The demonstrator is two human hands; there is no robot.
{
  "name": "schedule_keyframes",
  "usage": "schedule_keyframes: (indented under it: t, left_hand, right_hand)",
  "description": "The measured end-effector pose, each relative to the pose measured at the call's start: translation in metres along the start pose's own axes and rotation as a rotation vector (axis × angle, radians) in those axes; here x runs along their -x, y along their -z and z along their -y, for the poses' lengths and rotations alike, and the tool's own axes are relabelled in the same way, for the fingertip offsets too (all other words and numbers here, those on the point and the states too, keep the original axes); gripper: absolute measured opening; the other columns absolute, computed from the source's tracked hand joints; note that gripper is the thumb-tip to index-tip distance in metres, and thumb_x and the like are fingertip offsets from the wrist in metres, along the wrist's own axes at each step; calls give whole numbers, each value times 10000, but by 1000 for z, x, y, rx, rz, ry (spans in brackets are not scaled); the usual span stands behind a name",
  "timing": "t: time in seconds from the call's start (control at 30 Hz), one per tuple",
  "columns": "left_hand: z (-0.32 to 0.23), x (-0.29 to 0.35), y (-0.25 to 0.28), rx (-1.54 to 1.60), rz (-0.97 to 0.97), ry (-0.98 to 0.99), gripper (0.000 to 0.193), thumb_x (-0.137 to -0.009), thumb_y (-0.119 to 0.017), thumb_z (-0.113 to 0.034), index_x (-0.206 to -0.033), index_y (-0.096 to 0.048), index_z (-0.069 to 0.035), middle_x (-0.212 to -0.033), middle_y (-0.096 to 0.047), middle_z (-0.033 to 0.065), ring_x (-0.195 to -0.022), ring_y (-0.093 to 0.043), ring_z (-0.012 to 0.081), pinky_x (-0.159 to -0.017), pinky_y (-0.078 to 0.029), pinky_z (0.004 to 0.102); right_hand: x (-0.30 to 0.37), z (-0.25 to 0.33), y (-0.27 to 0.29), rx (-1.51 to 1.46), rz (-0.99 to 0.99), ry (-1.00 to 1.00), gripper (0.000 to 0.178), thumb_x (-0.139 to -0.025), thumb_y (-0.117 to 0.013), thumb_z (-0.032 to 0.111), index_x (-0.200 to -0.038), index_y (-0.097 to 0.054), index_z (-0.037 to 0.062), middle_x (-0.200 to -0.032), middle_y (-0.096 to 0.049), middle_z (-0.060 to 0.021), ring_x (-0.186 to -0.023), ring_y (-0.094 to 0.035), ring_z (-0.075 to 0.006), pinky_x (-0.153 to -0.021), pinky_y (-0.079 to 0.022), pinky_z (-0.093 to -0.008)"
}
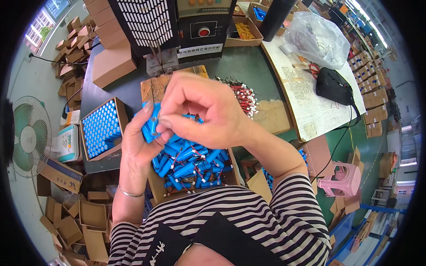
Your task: The person assembles battery components by spot welding metal tabs to battery cells with a spot welder, then places the assembled cells into cardboard boxes or plastic trays.
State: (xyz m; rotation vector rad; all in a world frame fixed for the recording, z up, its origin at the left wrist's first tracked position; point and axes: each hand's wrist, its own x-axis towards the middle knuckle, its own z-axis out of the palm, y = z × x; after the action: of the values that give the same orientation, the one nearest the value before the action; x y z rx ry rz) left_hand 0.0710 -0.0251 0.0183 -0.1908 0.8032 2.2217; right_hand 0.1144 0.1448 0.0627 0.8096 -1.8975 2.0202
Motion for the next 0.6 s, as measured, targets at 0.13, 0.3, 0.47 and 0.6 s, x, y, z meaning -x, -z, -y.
schedule_keyframes:
  t: [0.13,0.3,0.47,0.6]
  left_hand:
    - [-10,-6,-11,-291,-3,-275,234,-775,-690,-143,-920,-546,-28,-830,-627,113,-721,-631,187,-589,-519,267]
    - [-15,-45,9,-1224,-139,-1005,305,-709,-747,-106,-906,-525,-33,-791,-605,54,-741,-574,91,-647,-470,241]
    - [-22,-52,8,-1429,-173,-799,376,-660,-764,-200,-934,-577,-23,-788,-624,133,-714,-586,254,-705,-469,328]
    - [-26,-60,7,-1491,-220,-832,379,-661,-755,-206,-937,-578,-15,-775,-629,149,-729,-591,271,-697,-469,338]
  right_hand:
    - [4,-11,19,168,-48,-197,57,-793,-614,20,-777,-563,0,-811,-521,-26,-718,-526,-51,-595,-430,-175]
    - [2,-71,34,76,-244,-352,91,-785,-657,45,-781,-582,-6,-757,-572,-4,-636,-502,-23,-546,-414,-180]
    - [-4,-77,36,68,-288,-397,79,-783,-656,37,-778,-592,-9,-711,-585,2,-624,-493,-14,-528,-404,-177]
    - [-8,-78,30,46,-271,-400,73,-810,-638,31,-805,-577,-10,-775,-588,-7,-695,-511,-27,-601,-422,-181]
